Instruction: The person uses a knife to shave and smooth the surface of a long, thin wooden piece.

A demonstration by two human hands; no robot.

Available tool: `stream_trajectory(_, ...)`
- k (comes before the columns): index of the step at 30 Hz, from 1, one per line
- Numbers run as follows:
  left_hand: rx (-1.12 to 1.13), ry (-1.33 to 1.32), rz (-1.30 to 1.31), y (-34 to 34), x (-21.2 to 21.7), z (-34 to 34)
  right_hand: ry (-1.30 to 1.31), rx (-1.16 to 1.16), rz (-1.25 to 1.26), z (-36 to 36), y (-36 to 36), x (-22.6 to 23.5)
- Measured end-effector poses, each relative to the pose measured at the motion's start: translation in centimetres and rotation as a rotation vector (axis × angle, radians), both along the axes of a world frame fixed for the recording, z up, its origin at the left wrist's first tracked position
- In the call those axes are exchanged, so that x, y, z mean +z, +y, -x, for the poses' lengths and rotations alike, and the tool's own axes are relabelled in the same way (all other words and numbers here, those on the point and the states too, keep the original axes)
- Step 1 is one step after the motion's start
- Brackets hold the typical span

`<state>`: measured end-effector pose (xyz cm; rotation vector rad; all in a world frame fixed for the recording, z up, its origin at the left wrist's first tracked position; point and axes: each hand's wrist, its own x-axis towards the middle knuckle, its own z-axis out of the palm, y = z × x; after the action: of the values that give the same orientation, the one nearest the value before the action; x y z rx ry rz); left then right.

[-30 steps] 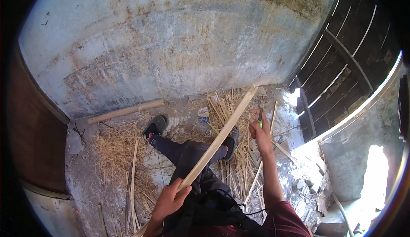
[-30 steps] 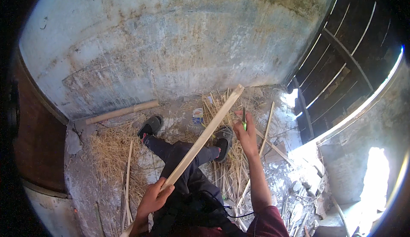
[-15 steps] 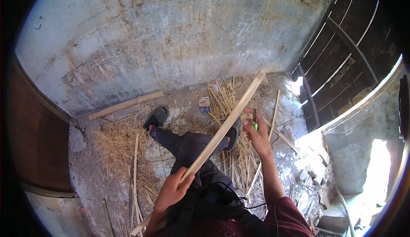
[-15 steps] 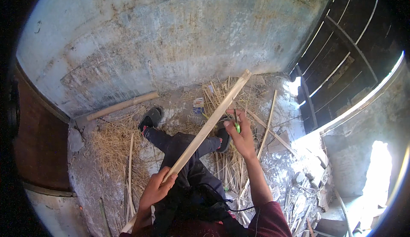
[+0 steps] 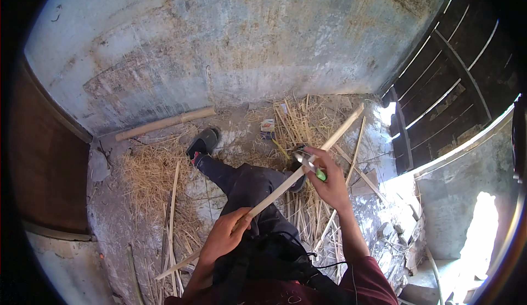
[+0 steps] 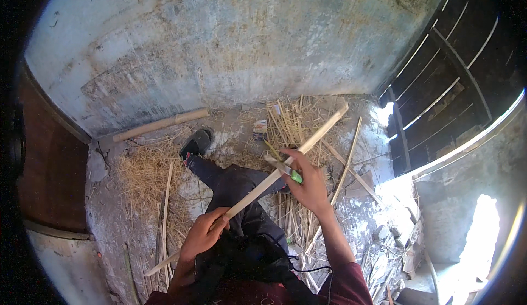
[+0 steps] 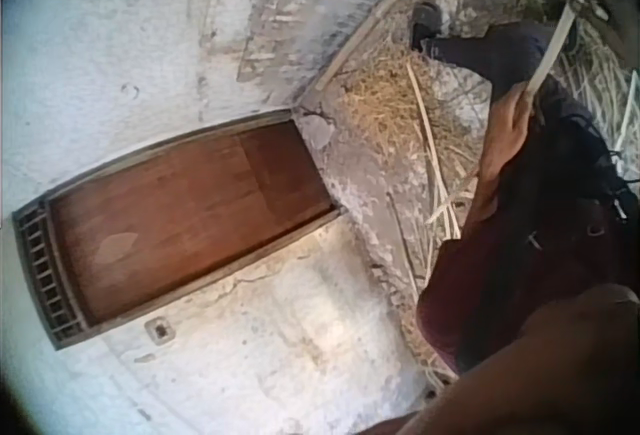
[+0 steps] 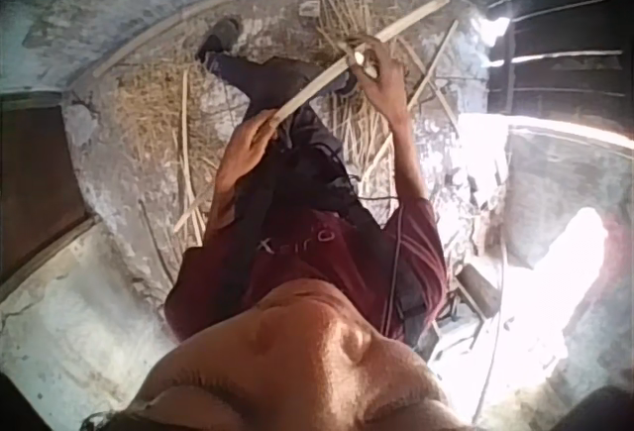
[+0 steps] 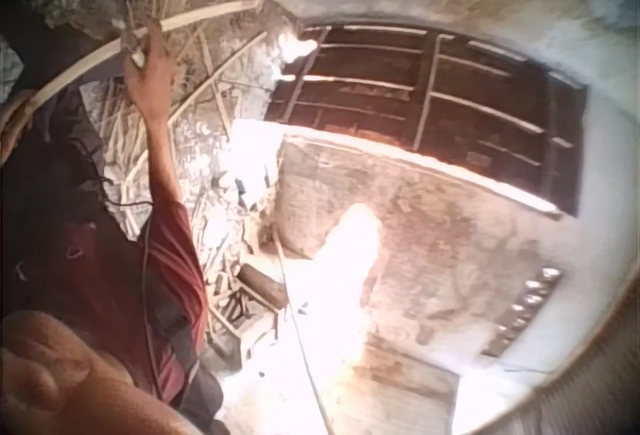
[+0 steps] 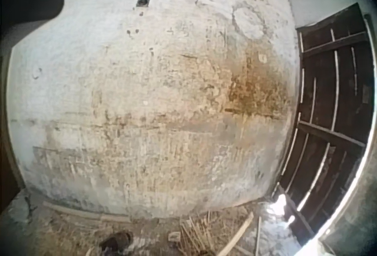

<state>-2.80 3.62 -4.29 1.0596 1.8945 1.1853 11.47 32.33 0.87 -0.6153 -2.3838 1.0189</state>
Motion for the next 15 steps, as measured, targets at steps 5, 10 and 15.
stream_trajectory(5,0.076,0.003,-0.081,-0.3,0.2,-0.2,0.02,0.119,-0.114,0.7,0.1,0.5)
stream_trajectory(10,0.125,0.074,-0.1,-0.7,0.7,-0.1,-0.045,0.161,-0.074,0.8,0.4,0.3)
stream_trajectory(15,0.135,0.244,-0.01,-0.9,2.3,0.2,-0.041,0.152,0.033,1.0,0.4,0.3)
